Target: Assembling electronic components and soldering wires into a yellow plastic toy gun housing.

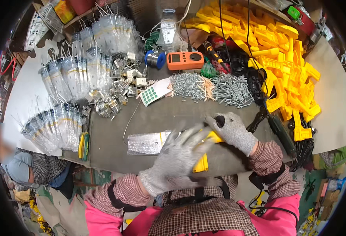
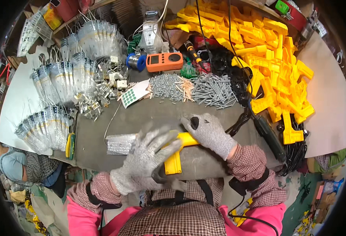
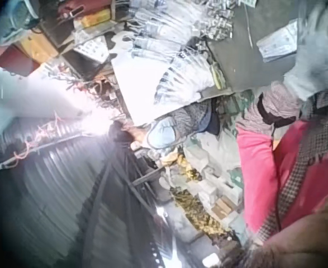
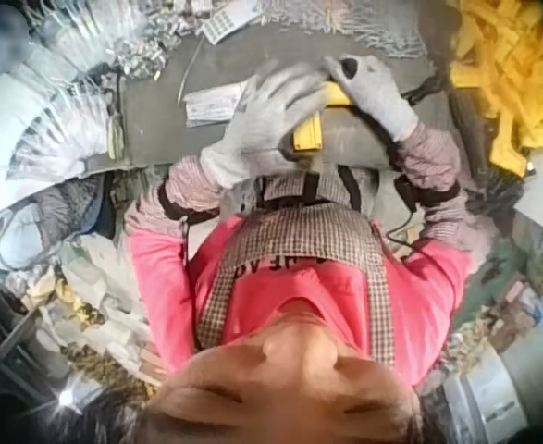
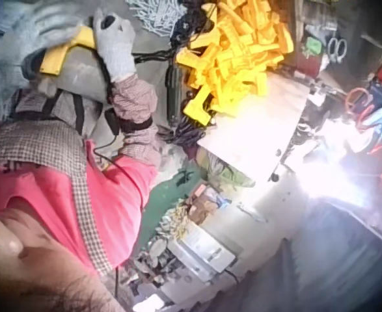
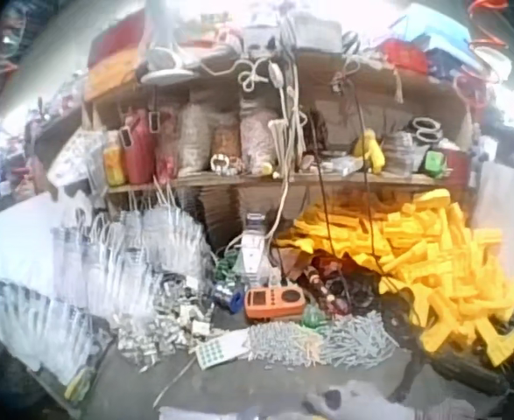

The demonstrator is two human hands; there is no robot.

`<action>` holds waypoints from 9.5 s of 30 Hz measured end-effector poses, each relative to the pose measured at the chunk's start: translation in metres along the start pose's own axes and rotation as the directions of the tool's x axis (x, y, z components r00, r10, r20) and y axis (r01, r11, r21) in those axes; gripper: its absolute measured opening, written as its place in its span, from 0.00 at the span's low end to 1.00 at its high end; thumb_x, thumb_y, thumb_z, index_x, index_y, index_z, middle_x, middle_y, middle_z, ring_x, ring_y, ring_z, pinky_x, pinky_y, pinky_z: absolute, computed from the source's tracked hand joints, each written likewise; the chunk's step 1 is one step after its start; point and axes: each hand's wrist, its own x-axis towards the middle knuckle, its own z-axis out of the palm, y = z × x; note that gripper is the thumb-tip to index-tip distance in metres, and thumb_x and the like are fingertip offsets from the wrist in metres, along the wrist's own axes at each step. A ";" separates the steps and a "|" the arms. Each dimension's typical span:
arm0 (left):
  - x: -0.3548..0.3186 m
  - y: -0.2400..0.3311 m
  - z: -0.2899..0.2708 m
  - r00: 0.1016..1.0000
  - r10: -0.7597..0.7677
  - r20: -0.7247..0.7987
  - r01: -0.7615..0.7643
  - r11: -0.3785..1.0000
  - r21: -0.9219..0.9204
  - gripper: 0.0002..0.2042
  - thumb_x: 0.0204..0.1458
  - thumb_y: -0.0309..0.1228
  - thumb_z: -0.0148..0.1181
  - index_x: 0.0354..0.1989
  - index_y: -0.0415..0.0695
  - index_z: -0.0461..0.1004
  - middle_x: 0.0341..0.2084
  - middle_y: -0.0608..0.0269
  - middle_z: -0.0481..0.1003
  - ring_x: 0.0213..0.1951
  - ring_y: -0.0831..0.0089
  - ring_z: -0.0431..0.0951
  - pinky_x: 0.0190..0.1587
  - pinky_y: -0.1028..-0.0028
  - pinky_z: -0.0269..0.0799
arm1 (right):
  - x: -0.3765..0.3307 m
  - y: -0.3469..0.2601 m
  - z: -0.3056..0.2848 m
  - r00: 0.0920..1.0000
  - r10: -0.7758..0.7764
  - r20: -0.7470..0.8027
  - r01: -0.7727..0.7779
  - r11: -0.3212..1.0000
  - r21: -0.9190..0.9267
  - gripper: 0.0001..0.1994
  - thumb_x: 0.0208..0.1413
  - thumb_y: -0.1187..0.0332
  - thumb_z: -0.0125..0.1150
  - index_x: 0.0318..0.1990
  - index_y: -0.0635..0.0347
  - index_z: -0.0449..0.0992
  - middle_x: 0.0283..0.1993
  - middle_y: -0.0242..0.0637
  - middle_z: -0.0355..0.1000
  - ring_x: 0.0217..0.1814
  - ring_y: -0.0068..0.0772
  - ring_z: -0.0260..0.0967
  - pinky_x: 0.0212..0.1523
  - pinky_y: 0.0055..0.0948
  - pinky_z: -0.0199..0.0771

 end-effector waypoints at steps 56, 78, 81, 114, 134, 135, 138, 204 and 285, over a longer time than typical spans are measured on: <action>-0.054 -0.041 0.029 0.999 0.028 0.022 -0.018 0.934 -0.357 0.15 0.48 0.29 0.70 0.46 0.52 0.78 0.58 0.66 0.73 0.65 0.55 0.66 0.65 0.53 0.59 | -0.034 -0.050 -0.047 0.873 -0.149 0.464 -0.434 0.196 0.879 0.06 0.59 0.69 0.62 0.43 0.56 0.80 0.33 0.29 0.72 0.36 0.18 0.66 0.40 0.22 0.70; 0.112 -0.185 0.024 0.904 -0.339 -0.261 0.363 0.931 0.046 0.12 0.50 0.24 0.61 0.44 0.38 0.75 0.37 0.41 0.79 0.42 0.45 0.80 0.45 0.56 0.75 | 0.165 0.052 0.017 0.969 0.200 -0.142 -0.151 0.943 0.295 0.09 0.55 0.68 0.59 0.42 0.57 0.78 0.41 0.49 0.79 0.45 0.53 0.77 0.47 0.46 0.77; 0.112 -0.157 0.015 0.914 -0.338 -0.224 0.330 0.941 -0.074 0.11 0.50 0.25 0.62 0.42 0.37 0.75 0.34 0.42 0.79 0.40 0.46 0.80 0.43 0.57 0.76 | 0.164 0.055 0.001 0.945 0.325 -0.034 -0.287 0.875 0.389 0.09 0.52 0.69 0.62 0.40 0.55 0.79 0.40 0.46 0.79 0.46 0.50 0.77 0.47 0.43 0.76; 0.092 -0.057 0.052 0.928 0.298 0.224 -0.299 0.954 -0.030 0.19 0.56 0.35 0.61 0.57 0.51 0.73 0.59 0.57 0.68 0.57 0.55 0.72 0.59 0.59 0.69 | -0.078 -0.022 -0.043 0.750 0.653 -0.106 -0.381 0.557 0.738 0.07 0.58 0.74 0.63 0.44 0.59 0.78 0.34 0.39 0.77 0.33 0.40 0.78 0.37 0.31 0.77; 0.049 -0.105 0.003 0.921 -0.109 0.375 0.334 0.718 -0.611 0.12 0.60 0.21 0.54 0.52 0.37 0.71 0.47 0.57 0.75 0.52 0.70 0.75 0.59 0.71 0.69 | -0.073 -0.013 -0.024 0.904 0.201 -0.378 -0.112 0.963 0.243 0.16 0.43 0.72 0.71 0.42 0.52 0.79 0.50 0.33 0.76 0.40 0.40 0.73 0.43 0.37 0.71; 0.046 -0.105 0.002 0.913 -0.107 0.395 0.349 0.706 -0.616 0.12 0.61 0.21 0.54 0.53 0.36 0.72 0.48 0.58 0.76 0.53 0.73 0.75 0.60 0.72 0.69 | -0.074 -0.013 -0.022 0.895 0.195 -0.400 -0.106 0.966 0.235 0.17 0.42 0.72 0.71 0.43 0.52 0.79 0.50 0.34 0.76 0.40 0.40 0.73 0.44 0.37 0.71; 0.044 -0.098 0.001 0.923 -0.134 0.362 0.361 0.634 -0.684 0.14 0.62 0.21 0.54 0.56 0.36 0.73 0.50 0.55 0.77 0.52 0.72 0.76 0.59 0.71 0.70 | -0.075 -0.014 -0.022 0.904 0.190 -0.383 -0.121 0.973 0.197 0.18 0.42 0.72 0.71 0.44 0.52 0.79 0.49 0.34 0.76 0.41 0.41 0.73 0.45 0.38 0.71; 0.054 -0.080 0.040 0.993 0.119 0.009 -0.117 0.986 -0.121 0.12 0.42 0.27 0.58 0.38 0.41 0.75 0.39 0.49 0.74 0.43 0.45 0.74 0.48 0.54 0.72 | -0.016 -0.071 -0.052 0.988 0.082 -0.129 0.023 0.754 0.656 0.15 0.50 0.85 0.53 0.45 0.60 0.70 0.42 0.42 0.71 0.43 0.47 0.73 0.46 0.35 0.75; 0.065 -0.044 0.070 0.989 -0.068 0.131 0.086 0.988 -0.131 0.18 0.48 0.29 0.58 0.50 0.42 0.75 0.43 0.51 0.77 0.43 0.53 0.79 0.47 0.58 0.74 | 0.004 -0.005 -0.052 0.767 0.561 -0.313 0.487 -0.189 0.853 0.43 0.39 0.27 0.65 0.52 0.55 0.68 0.25 0.35 0.70 0.20 0.28 0.65 0.19 0.30 0.65</action>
